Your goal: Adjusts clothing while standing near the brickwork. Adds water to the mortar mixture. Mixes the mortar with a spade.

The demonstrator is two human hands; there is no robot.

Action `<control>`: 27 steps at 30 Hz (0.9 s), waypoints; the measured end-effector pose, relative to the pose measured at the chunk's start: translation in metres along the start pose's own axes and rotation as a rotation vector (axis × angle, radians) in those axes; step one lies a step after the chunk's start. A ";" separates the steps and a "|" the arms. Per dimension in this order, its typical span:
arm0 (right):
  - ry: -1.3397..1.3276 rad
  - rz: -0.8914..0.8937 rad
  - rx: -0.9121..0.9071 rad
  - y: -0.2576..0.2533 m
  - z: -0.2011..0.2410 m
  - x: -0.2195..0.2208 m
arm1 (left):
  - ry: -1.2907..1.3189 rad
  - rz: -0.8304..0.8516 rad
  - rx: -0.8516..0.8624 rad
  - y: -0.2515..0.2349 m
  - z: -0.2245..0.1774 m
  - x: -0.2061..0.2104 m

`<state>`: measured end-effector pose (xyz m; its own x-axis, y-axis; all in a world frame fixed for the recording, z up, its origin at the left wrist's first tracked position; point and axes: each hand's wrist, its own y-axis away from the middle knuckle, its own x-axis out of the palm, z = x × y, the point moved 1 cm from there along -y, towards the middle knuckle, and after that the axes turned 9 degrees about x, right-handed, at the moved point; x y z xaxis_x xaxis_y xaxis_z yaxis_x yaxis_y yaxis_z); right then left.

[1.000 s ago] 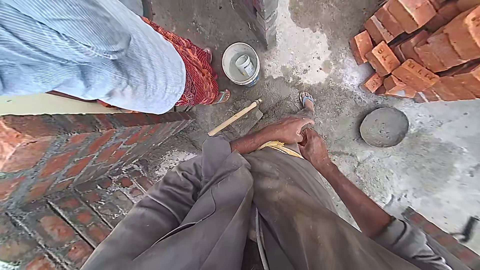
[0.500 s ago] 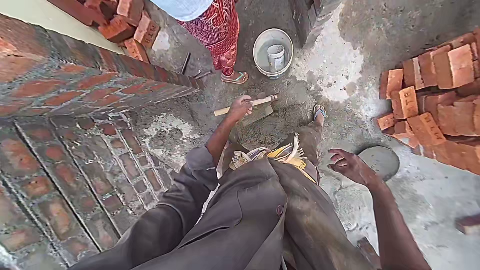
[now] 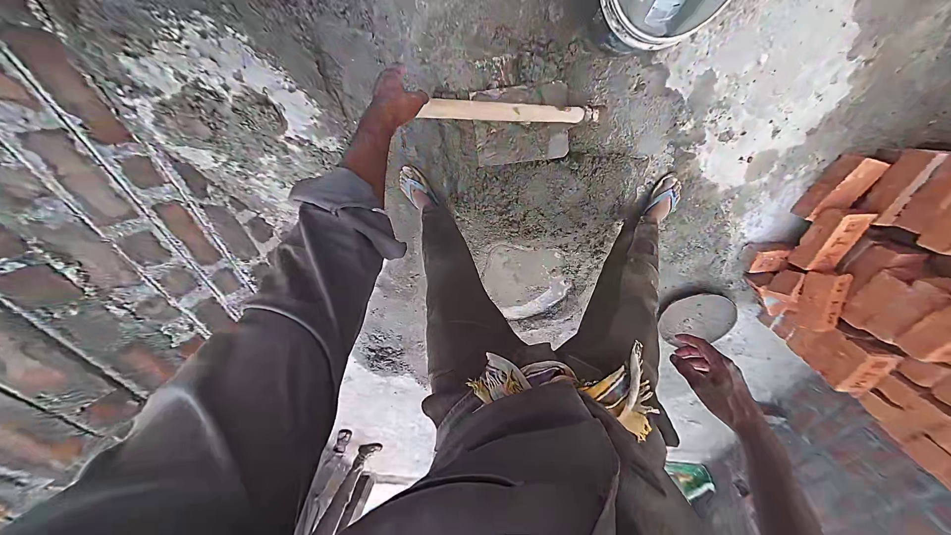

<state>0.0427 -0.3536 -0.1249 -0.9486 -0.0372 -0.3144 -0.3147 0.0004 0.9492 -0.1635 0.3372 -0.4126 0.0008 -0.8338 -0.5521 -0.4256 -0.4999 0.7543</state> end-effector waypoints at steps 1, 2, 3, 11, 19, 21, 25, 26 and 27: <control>0.015 0.008 0.030 -0.001 -0.007 0.002 | -0.032 0.039 0.027 -0.010 0.004 0.007; 0.027 0.014 0.059 0.000 -0.015 0.002 | -0.067 0.084 0.058 -0.014 0.008 0.018; 0.036 0.011 0.076 -0.001 -0.020 0.001 | -0.111 0.109 0.085 -0.016 0.012 0.027; -0.008 -0.088 -0.003 -0.023 0.001 -0.025 | -0.067 0.180 0.125 0.064 -0.030 0.111; -0.079 -0.111 -0.043 -0.029 0.023 -0.013 | 0.357 0.575 -0.187 0.128 -0.109 0.215; -0.127 -0.112 -0.026 -0.029 0.013 -0.001 | 0.486 0.589 -0.249 0.140 -0.125 0.233; -0.267 -0.111 -0.018 -0.026 -0.038 0.024 | 0.612 0.378 -0.318 0.168 -0.137 0.247; -0.301 -0.124 -0.043 -0.034 -0.056 0.022 | 0.570 0.351 -0.308 0.161 -0.145 0.236; -0.336 -0.146 -0.066 -0.046 -0.079 0.013 | 0.511 0.330 -0.301 0.150 -0.157 0.223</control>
<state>0.0471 -0.4327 -0.1716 -0.8561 0.2977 -0.4224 -0.4547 -0.0457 0.8895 -0.0847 0.0397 -0.3663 0.3730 -0.9230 -0.0945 -0.2067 -0.1820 0.9613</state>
